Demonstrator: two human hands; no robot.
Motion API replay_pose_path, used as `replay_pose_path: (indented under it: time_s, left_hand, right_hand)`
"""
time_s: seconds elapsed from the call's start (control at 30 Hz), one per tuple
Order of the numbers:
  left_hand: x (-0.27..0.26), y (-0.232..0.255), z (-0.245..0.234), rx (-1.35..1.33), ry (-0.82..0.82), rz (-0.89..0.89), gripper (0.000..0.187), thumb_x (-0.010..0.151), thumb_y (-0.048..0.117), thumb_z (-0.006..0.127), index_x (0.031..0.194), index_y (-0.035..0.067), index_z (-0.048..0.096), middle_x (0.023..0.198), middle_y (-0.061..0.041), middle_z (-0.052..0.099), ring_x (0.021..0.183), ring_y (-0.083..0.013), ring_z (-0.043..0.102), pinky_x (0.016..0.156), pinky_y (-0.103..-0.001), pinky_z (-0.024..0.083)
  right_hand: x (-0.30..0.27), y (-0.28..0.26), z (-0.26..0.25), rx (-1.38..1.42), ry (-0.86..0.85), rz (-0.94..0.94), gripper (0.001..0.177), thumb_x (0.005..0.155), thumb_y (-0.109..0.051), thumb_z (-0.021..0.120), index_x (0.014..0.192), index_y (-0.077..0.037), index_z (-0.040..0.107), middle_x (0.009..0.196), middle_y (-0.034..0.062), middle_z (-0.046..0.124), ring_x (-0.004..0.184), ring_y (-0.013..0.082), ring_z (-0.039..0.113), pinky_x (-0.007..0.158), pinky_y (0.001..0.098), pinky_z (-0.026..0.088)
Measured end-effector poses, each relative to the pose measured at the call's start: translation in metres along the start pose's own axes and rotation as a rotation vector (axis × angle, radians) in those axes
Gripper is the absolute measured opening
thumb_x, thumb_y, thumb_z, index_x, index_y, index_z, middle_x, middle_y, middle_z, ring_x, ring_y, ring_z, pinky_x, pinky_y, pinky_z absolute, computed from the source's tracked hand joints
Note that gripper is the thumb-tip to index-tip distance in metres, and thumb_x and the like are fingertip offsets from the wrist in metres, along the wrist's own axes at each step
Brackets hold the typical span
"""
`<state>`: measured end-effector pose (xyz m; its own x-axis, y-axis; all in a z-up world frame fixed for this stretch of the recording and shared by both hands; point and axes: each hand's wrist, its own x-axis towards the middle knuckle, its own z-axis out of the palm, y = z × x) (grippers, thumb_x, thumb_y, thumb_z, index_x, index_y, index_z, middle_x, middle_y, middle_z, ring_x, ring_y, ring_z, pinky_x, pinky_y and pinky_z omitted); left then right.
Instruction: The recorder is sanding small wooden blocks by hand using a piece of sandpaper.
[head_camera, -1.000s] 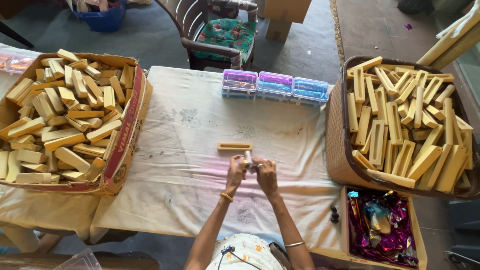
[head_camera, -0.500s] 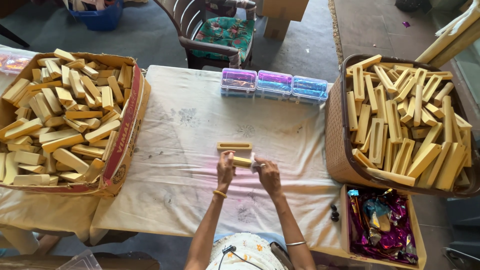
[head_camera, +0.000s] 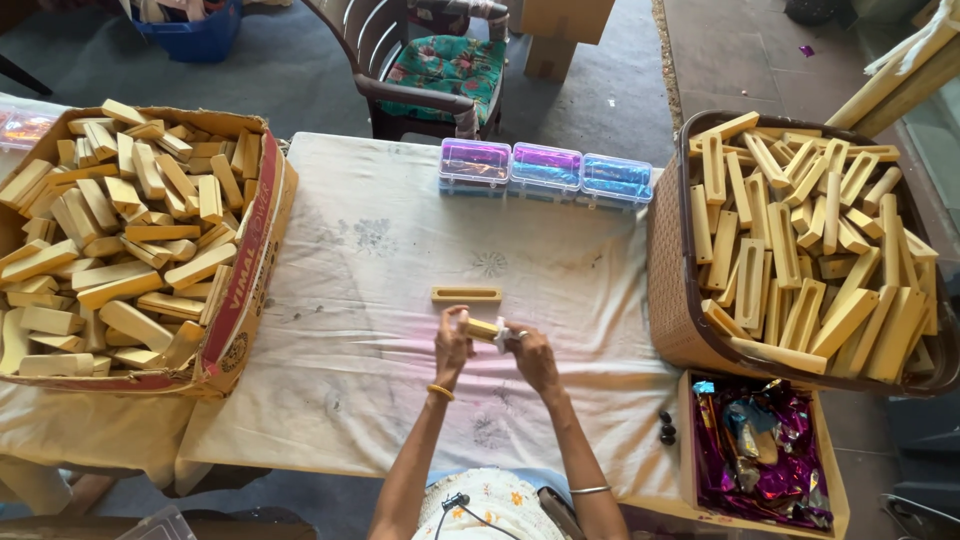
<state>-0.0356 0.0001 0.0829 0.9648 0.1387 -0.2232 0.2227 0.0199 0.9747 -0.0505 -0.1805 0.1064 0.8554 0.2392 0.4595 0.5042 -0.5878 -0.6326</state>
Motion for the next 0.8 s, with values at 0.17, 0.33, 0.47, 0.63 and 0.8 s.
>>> replay_pose_path:
  time_s: [0.17, 0.33, 0.47, 0.63, 0.8]
  left_hand:
    - [0.008, -0.008, -0.014, -0.136, 0.089, 0.044, 0.061, 0.096, 0.057, 0.052, 0.129, 0.006, 0.058, 0.056, -0.005, 0.055, 0.044, -0.0141, 0.052, 0.04, -0.029, 0.048]
    - [0.014, -0.023, -0.025, -0.256, -0.09, -0.183, 0.066, 0.103, 0.059, 0.048, 0.124, -0.001, 0.064, 0.07, -0.006, 0.064, 0.059, -0.0161, 0.065, 0.054, -0.031, 0.059]
    - [-0.009, 0.023, -0.028, -0.256, -0.218, -0.374, 0.061, 0.101, 0.06, 0.041, 0.125, 0.008, 0.063, 0.089, -0.01, 0.078, 0.079, -0.0196, 0.078, 0.068, -0.033, 0.058]
    - [0.024, -0.044, -0.007, -0.253, -0.213, -0.188, 0.048, 0.098, 0.038, 0.046, 0.128, 0.004, 0.062, 0.105, -0.014, 0.076, 0.088, -0.0215, 0.078, 0.076, -0.035, 0.066]
    - [0.02, -0.05, 0.02, -0.097, -0.212, -0.126, 0.049, 0.101, 0.031, 0.047, 0.141, 0.003, 0.052, 0.111, -0.016, 0.07, 0.085, -0.0211, 0.071, 0.073, -0.036, 0.064]
  right_hand:
    - [-0.001, 0.008, -0.011, 0.041, -0.027, 0.096, 0.033, 0.086, 0.002, 0.075, 0.119, -0.004, 0.07, 0.106, 0.0181, 0.074, 0.098, 0.0347, 0.071, 0.083, 0.0433, 0.057]
    - [-0.005, 0.014, -0.013, 0.112, 0.086, 0.132, 0.033, 0.085, 0.005, 0.073, 0.115, -0.006, 0.072, 0.106, 0.0145, 0.075, 0.097, 0.0298, 0.073, 0.083, 0.0389, 0.06]
    - [0.007, -0.016, -0.033, -0.038, 0.19, -0.117, 0.035, 0.078, 0.005, 0.076, 0.11, -0.008, 0.073, 0.11, 0.0135, 0.076, 0.106, 0.0312, 0.07, 0.091, 0.0403, 0.057]
    - [0.004, -0.008, 0.0, -0.168, 0.069, -0.173, 0.034, 0.083, -0.008, 0.077, 0.116, -0.006, 0.071, 0.113, 0.0143, 0.074, 0.107, 0.0312, 0.067, 0.096, 0.0446, 0.053]
    - [0.004, -0.027, 0.019, -0.235, 0.125, -0.246, 0.038, 0.104, -0.027, 0.054, 0.129, 0.0, 0.062, 0.124, 0.0189, 0.071, 0.115, 0.0335, 0.066, 0.101, 0.0495, 0.048]
